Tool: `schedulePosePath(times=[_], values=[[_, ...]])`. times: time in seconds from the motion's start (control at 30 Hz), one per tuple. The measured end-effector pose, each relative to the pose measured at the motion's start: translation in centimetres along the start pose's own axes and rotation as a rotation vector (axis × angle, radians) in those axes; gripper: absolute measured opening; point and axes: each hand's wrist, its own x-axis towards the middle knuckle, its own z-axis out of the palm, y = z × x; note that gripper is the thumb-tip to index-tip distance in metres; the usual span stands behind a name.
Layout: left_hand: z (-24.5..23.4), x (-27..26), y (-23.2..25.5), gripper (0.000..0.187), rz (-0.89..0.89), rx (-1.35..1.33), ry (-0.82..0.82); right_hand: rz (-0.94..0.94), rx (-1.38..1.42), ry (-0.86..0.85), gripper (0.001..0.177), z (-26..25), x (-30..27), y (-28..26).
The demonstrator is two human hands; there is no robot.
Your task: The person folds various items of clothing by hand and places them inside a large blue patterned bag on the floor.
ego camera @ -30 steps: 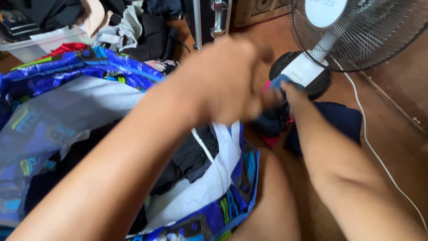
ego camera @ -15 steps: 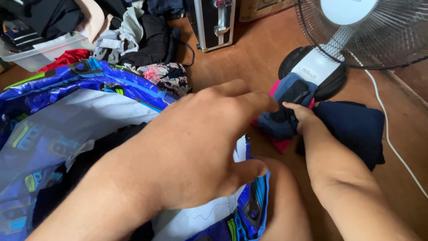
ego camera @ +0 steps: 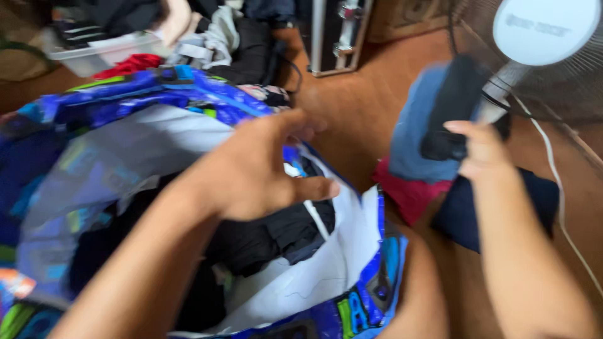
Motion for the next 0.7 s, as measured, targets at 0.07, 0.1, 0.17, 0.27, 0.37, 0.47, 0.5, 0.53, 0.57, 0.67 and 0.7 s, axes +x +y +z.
schedulePosePath(times=[0.07,0.1,0.17,0.27,0.37,0.47,0.5,0.53,0.57,0.67,0.7], values=[[2.2,0.4,-1.8,0.112,-0.202,-0.302,-0.051,-0.048,0.114,-0.276,0.048,4.4,-2.2,-5.5],[3.2,0.5,-2.6,0.120,-0.206,-0.482,-0.056,-0.087,0.120,-0.339,0.058,6.9,-3.2,-7.8],[4.9,0.7,-3.5,0.122,-0.237,-0.744,0.005,-0.199,0.071,-0.410,0.072,11.4,-4.4,-11.4],[5.2,0.4,-4.2,0.116,-0.023,-1.220,0.034,-0.219,-0.239,-0.584,0.068,18.3,-3.7,-13.7],[0.9,-3.5,-6.8,0.076,0.261,-1.508,0.305,-0.130,-0.722,-0.811,0.061,26.6,-2.8,-12.5],[-5.4,-12.0,-9.1,0.065,0.383,-1.354,0.454,-0.075,-1.081,-1.063,0.055,35.6,-2.4,-9.3],[-6.8,-14.6,-9.9,0.062,0.342,-1.243,0.465,-0.015,-1.106,-1.100,0.053,38.0,-2.6,-7.6],[-7.4,-16.7,-11.1,0.067,0.199,-1.144,0.484,0.147,-1.088,-1.090,0.057,40.3,-2.8,-5.4],[-7.0,-18.1,-12.6,0.072,0.057,-1.043,0.499,0.111,-1.230,-1.170,0.064,42.5,-3.0,-2.7],[-0.1,-19.0,-17.8,0.054,-0.410,-0.561,0.402,0.089,-1.470,-1.486,0.057,45.0,-4.1,5.5],[2.6,-19.1,-19.0,0.056,-0.675,-0.670,0.386,0.062,-1.646,-1.536,0.053,45.1,-4.6,8.2]])
